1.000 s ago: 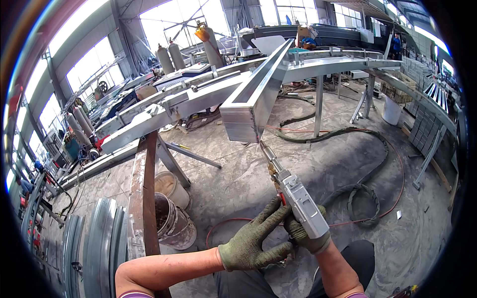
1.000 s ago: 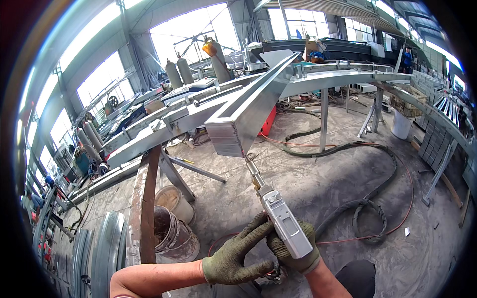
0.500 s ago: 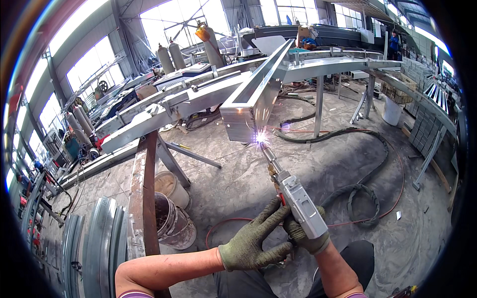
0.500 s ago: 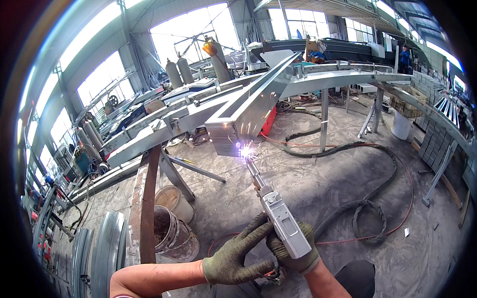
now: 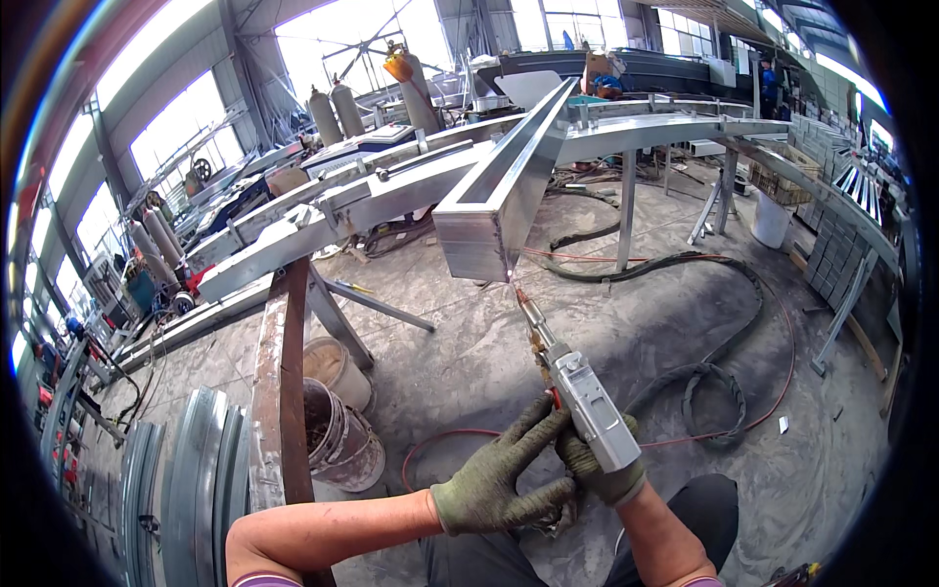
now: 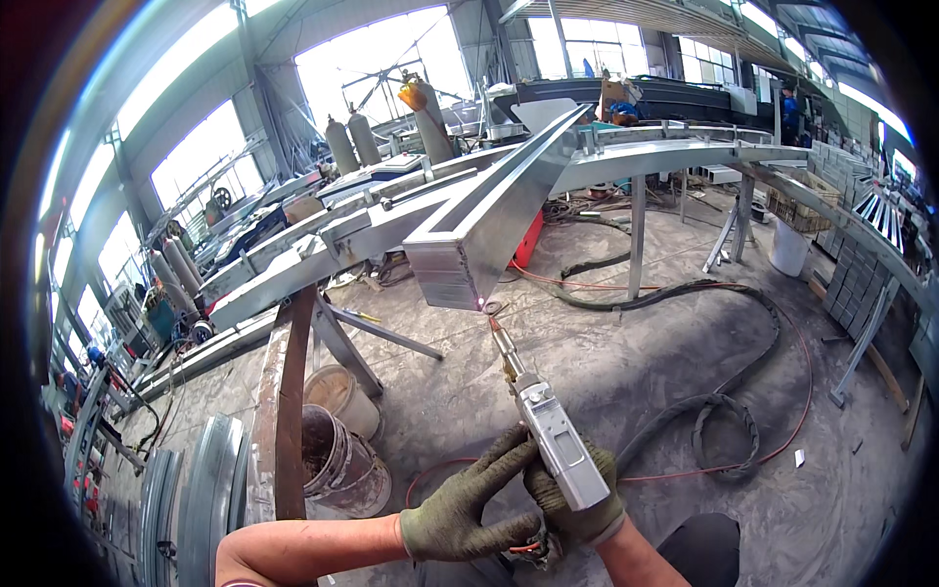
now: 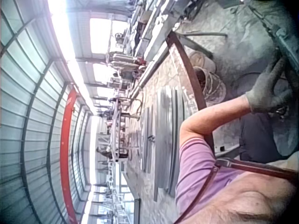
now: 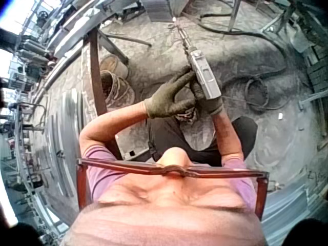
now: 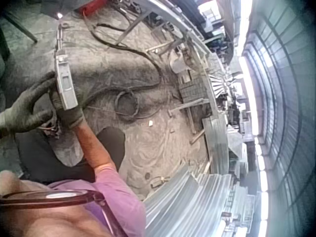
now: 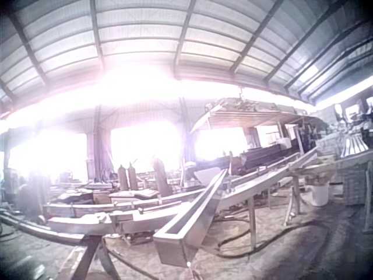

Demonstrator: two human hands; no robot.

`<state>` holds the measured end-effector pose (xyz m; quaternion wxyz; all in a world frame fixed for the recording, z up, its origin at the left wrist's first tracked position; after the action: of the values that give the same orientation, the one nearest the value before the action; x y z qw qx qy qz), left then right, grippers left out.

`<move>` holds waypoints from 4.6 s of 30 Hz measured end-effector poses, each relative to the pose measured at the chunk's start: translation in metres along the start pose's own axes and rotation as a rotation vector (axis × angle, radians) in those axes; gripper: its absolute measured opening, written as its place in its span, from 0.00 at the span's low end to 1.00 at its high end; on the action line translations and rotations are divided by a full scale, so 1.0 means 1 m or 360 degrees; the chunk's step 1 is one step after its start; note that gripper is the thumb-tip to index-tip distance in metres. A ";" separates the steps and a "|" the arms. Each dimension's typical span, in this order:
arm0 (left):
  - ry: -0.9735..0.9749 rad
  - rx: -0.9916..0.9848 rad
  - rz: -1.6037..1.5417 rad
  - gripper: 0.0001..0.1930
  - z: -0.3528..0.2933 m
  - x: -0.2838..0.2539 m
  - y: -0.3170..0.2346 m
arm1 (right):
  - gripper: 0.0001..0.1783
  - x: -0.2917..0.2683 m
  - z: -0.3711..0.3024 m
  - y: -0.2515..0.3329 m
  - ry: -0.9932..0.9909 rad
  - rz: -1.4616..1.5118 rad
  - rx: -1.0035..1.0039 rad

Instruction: The person welds seams on a rectangular metal frame using a handheld welding torch, then repositions the frame to weld additional joints. The person wears gloves and a head-mounted camera, and the workspace contains metal stock and tools.

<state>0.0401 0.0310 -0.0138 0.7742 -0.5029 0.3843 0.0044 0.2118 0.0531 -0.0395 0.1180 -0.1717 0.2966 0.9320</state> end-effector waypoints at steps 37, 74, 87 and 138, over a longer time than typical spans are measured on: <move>-0.0065 0.0050 0.0083 0.51 -0.001 -0.005 -0.008 | 0.15 0.000 0.002 -0.002 -0.0052 0.0260 0.0110; -0.0108 0.0083 0.0075 0.52 -0.001 -0.005 -0.008 | 0.10 0.003 0.002 -0.003 -0.0077 0.0325 0.0138; -0.0075 0.0068 0.0031 0.51 0.000 -0.003 -0.008 | 0.11 0.003 -0.006 -0.007 -0.0034 0.0311 0.0132; -0.0075 0.0010 0.0078 0.51 -0.004 0.005 -0.005 | 0.14 0.002 -0.015 -0.007 0.0112 0.0086 0.0166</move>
<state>0.0431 0.0240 -0.0138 0.7842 -0.4907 0.3783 0.0340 0.2163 0.0496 -0.0553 0.0910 -0.1900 0.3533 0.9115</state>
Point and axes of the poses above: each hand's wrist, its own z-axis towards the middle knuckle, its own x-axis out of the palm, y = z × x, the point moved 6 cm from there along z, towards the middle knuckle, and after that the axes turned 10 degrees about -x, right-handed, at the moved point
